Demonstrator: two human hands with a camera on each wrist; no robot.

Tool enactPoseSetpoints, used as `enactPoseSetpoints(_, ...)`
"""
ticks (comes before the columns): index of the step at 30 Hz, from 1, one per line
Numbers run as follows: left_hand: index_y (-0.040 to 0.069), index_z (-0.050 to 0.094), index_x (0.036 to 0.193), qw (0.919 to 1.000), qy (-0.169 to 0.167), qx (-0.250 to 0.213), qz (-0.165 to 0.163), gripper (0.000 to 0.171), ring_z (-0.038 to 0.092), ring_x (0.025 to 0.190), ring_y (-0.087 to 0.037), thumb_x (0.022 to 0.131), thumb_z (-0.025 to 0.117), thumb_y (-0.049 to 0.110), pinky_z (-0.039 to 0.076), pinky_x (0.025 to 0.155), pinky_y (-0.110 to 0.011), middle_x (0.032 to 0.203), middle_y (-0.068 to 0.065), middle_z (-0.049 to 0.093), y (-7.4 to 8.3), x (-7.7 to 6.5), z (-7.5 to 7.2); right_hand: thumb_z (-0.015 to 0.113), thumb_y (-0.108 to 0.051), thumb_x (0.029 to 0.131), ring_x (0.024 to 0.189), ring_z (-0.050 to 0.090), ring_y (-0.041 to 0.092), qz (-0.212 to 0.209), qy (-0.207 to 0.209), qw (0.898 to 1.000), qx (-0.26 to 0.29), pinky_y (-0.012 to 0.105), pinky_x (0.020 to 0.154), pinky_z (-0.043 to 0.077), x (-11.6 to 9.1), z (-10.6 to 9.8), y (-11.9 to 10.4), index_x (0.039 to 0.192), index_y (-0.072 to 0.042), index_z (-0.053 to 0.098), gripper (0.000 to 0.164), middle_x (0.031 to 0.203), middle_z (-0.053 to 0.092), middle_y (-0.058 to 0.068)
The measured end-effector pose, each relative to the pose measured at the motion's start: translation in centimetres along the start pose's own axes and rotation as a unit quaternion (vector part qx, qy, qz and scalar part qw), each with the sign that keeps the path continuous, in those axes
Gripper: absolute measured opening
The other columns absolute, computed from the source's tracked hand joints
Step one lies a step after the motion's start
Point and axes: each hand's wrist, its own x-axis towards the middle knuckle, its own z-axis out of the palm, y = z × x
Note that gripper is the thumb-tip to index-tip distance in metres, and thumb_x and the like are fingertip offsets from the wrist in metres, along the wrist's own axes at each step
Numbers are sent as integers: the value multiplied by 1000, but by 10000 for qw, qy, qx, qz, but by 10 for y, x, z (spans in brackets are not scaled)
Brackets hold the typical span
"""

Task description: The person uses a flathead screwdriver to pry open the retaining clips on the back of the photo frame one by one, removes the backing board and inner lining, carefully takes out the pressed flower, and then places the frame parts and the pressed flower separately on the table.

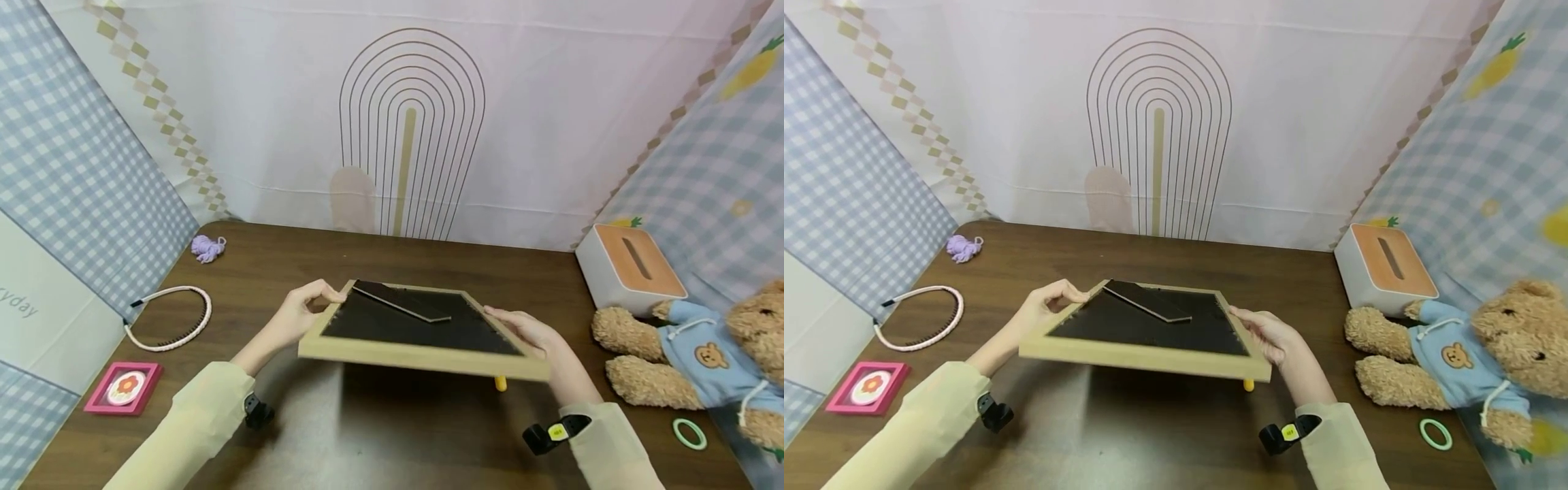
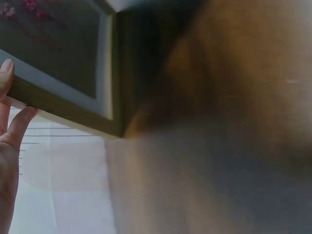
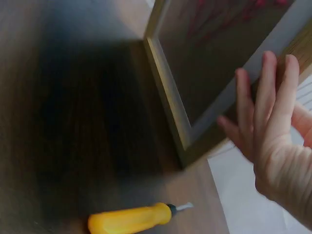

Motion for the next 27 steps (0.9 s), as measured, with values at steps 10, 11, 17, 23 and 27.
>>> enactPoseSetpoints(10, -14, 28, 138, 9091, -661, -1654, -3766, 52, 39, 130, -42, 90, 46, -7, 48, 97, -32, 142, -36, 30, -14, -14, 3, 39, -4, 98, 72, 70, 10, -445, -544, 9971, 279, 20, 62, 57, 14, -4, 19, 94, -10, 60, 22, 81, 72, 0)
enactPoseSetpoints(11, -15, 24, 139, 8924, -689, -1855, -4055, 52, 42, 127, -41, 93, 44, -3, 50, 95, -32, 141, -36, 31, -15, -14, 3, 40, -4, 98, 72, 70, 10, -471, -526, 9973, 179, 20, 61, 57, 15, -4, 19, 97, -9, 58, 19, 82, 72, 0)
enactPoseSetpoints(17, -17, 23, 139, 8694, -765, -2148, -4383, 57, 62, 97, -9, 94, 50, 7, 53, 87, -26, 130, -24, 52, -21, -16, 8, 42, -6, 97, 71, 69, 9, -493, -343, 9980, -179, 22, 61, 57, 16, -7, 22, 119, 7, 39, 25, 82, 71, -3)
enactPoseSetpoints(23, -14, 23, 140, 8726, -577, -2214, -4315, 61, 63, 84, -3, 90, 54, -2, 53, 80, -23, 132, -28, 49, -22, -13, 12, 43, -6, 97, 71, 69, 9, -503, 138, 9974, -499, 25, 62, 58, 19, -6, 27, 136, 18, 22, 50, 82, 71, -5)
enactPoseSetpoints(27, -14, 25, 139, 8812, -416, -2021, -4252, 61, 63, 82, -3, 88, 55, -4, 54, 78, -22, 135, -35, 40, -23, -10, 13, 49, -8, 95, 71, 69, 9, -570, 817, 9907, -923, 28, 63, 59, 23, 1, 27, 138, 20, 18, 60, 83, 71, -4)
